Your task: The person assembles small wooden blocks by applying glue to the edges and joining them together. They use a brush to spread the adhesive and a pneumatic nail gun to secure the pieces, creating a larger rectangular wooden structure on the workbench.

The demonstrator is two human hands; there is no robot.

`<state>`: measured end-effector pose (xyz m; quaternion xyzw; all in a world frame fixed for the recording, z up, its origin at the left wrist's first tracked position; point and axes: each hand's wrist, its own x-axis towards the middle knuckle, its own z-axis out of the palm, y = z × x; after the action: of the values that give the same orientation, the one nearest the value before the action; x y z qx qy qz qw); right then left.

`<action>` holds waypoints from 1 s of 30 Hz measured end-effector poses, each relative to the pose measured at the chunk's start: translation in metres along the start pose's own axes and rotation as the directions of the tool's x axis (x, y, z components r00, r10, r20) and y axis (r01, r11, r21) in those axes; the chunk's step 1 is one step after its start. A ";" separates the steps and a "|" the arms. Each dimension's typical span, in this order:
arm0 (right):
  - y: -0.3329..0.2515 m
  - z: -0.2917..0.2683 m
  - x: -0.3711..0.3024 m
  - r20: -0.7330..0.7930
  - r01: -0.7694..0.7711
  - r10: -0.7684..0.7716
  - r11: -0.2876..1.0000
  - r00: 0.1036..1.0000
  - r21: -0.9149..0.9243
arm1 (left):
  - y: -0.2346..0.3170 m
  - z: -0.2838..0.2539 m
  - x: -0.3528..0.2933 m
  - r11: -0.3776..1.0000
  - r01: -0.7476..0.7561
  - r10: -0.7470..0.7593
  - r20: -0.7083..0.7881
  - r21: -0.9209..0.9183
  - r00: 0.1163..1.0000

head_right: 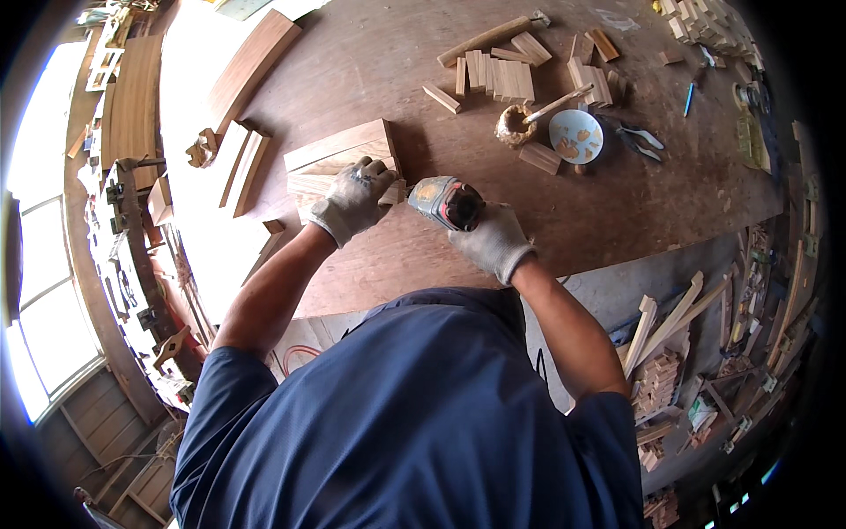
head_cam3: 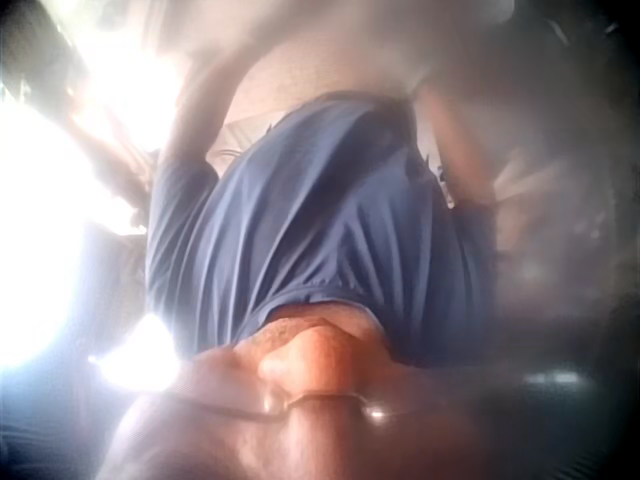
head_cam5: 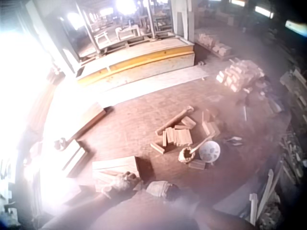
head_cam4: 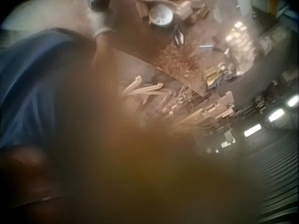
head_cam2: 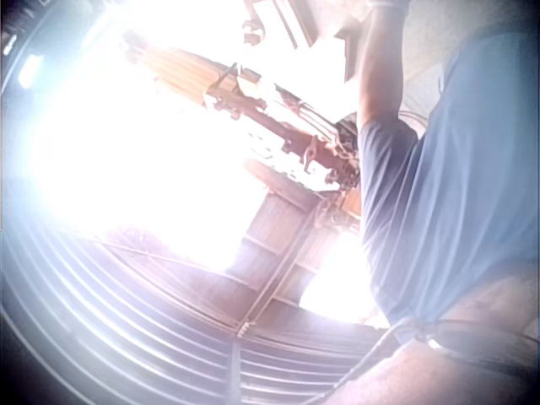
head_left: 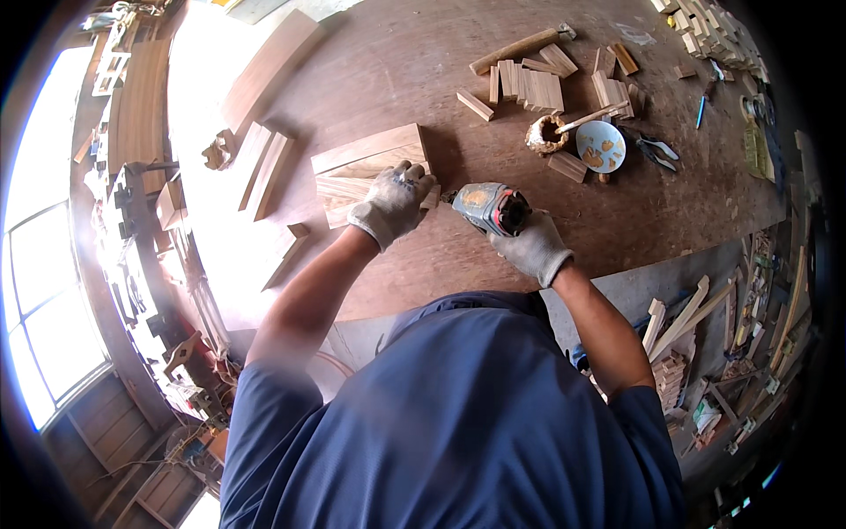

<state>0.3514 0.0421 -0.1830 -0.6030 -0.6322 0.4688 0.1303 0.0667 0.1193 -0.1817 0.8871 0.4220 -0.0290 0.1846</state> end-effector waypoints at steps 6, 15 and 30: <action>0.000 -0.001 -0.001 -0.009 0.031 -0.031 0.999 0.999 -0.013 | -0.002 0.002 0.001 1.000 -0.008 0.008 -0.016 -0.020 1.000; 0.000 0.000 -0.001 -0.023 0.006 -0.006 1.000 1.000 0.001 | -0.001 0.003 0.001 1.000 0.012 -0.012 -0.003 -0.014 1.000; 0.003 0.001 -0.001 -0.025 0.026 -0.025 0.999 0.999 0.039 | 0.001 0.000 0.003 0.999 0.013 -0.014 -0.023 -0.046 1.000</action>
<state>0.3527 0.0405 -0.1859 -0.5980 -0.6288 0.4719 0.1558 0.0691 0.1209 -0.1820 0.8799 0.4308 -0.0103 0.2000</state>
